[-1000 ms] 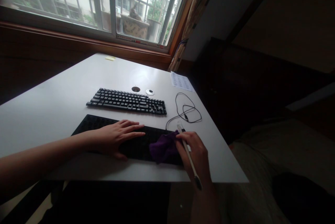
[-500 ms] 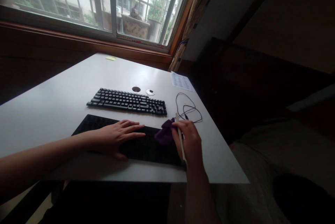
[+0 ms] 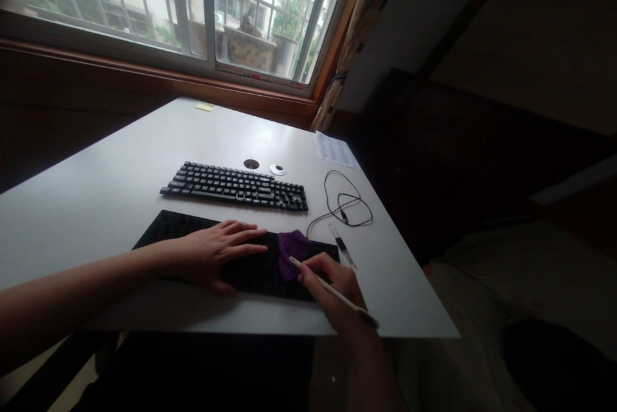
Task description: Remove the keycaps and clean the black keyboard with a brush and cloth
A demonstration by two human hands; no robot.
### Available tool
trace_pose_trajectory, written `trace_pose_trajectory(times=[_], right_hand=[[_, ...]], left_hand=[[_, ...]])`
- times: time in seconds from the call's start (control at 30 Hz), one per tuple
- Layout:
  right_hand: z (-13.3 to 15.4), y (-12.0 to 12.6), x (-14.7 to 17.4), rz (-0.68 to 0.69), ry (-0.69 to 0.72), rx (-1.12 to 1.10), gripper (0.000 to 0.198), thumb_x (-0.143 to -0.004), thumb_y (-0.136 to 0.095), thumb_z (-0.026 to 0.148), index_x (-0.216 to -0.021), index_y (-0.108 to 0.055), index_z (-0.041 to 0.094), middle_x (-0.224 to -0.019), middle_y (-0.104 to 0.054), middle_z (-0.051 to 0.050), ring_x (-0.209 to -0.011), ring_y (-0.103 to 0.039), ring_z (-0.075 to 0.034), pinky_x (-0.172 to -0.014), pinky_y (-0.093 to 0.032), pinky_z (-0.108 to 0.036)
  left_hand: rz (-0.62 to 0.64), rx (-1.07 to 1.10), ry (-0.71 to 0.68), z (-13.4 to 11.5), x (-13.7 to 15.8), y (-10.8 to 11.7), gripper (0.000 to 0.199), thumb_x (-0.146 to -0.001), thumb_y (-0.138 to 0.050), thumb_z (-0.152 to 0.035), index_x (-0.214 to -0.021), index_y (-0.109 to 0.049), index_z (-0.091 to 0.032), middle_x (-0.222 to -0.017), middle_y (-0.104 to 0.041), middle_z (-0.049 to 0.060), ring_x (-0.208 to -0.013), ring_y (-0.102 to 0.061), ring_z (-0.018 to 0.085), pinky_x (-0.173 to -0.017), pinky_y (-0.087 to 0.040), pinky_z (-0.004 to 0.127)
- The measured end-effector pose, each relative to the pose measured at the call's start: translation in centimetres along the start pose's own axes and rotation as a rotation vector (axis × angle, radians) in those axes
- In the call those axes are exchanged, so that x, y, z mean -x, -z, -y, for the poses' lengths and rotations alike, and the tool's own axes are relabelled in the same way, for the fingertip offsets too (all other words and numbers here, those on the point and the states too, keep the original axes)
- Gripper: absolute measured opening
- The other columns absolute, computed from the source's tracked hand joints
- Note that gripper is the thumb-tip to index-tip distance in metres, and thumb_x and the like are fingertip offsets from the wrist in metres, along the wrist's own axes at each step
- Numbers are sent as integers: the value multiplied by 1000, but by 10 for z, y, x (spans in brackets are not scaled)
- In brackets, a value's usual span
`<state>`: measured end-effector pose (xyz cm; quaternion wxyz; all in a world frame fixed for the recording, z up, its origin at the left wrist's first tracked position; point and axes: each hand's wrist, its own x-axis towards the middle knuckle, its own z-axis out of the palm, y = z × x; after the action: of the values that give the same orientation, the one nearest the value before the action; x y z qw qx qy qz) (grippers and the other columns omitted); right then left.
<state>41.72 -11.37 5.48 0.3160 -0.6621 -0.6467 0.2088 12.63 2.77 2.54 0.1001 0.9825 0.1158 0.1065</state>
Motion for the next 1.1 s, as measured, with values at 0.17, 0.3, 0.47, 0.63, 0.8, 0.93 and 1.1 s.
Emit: trace_pose_trajectory(times=[0.17, 0.3, 0.47, 0.63, 0.8, 0.93, 1.1], right_hand=[[-14, -12, 22, -47, 79, 165, 27, -99, -53, 40, -82, -65, 22, -74, -70, 0, -68, -67, -17, -65, -49, -27], [-29, -21, 37, -229, 133, 224, 24, -100, -53, 36, -84, -65, 23, -73, -69, 0, -67, -68, -17, -66, -49, -27], [-20, -45, 36, -277, 267, 250, 23, -101, -51, 29, -83, -62, 22, -72, -66, 0, -65, -65, -15, -65, -48, -26], [-17, -54, 33, -325, 323, 291, 23, -102, -51, 27, -81, -61, 21, -70, -64, 0, -63, -63, -14, -65, -47, -25], [-37, -43, 39, -436, 225, 393, 27, -101, -52, 32, -78, -61, 22, -71, -68, -2, -62, -64, -16, -63, -47, -27], [-34, -44, 39, -438, 211, 384, 24, -100, -53, 32, -81, -64, 23, -76, -72, -4, -67, -68, -18, -67, -49, -29], [-24, -50, 36, -503, 164, 307, 24, -100, -55, 36, -86, -69, 23, -76, -74, -5, -67, -69, -19, -66, -49, -30]], left_hand=[[19, -11, 8, -1, 0, 1, 100, -74, -77, -63, -157, -34, -28, -165, -28, 13, -143, -36, 43, -115, -31, 58], [12, -16, 5, -1, 0, 1, 99, -74, -77, -63, -156, -34, -29, -165, -29, 12, -143, -36, 43, -115, -31, 56], [13, -18, 10, 1, 0, -2, 102, -73, -77, -64, -157, -32, -28, -165, -29, 13, -143, -36, 43, -115, -31, 57], [6, -16, 9, 1, -1, -1, 101, -73, -78, -63, -157, -33, -28, -164, -29, 13, -142, -37, 43, -115, -31, 57], [13, -11, -1, 1, -1, 0, 100, -74, -77, -63, -157, -33, -28, -165, -28, 13, -144, -34, 43, -116, -30, 57], [4, 4, 1, 1, 0, -2, 100, -73, -78, -62, -157, -34, -28, -165, -29, 13, -143, -35, 43, -115, -30, 58], [-4, 15, -1, 3, 0, -3, 101, -73, -78, -63, -157, -33, -29, -165, -29, 13, -143, -35, 44, -116, -30, 58]])
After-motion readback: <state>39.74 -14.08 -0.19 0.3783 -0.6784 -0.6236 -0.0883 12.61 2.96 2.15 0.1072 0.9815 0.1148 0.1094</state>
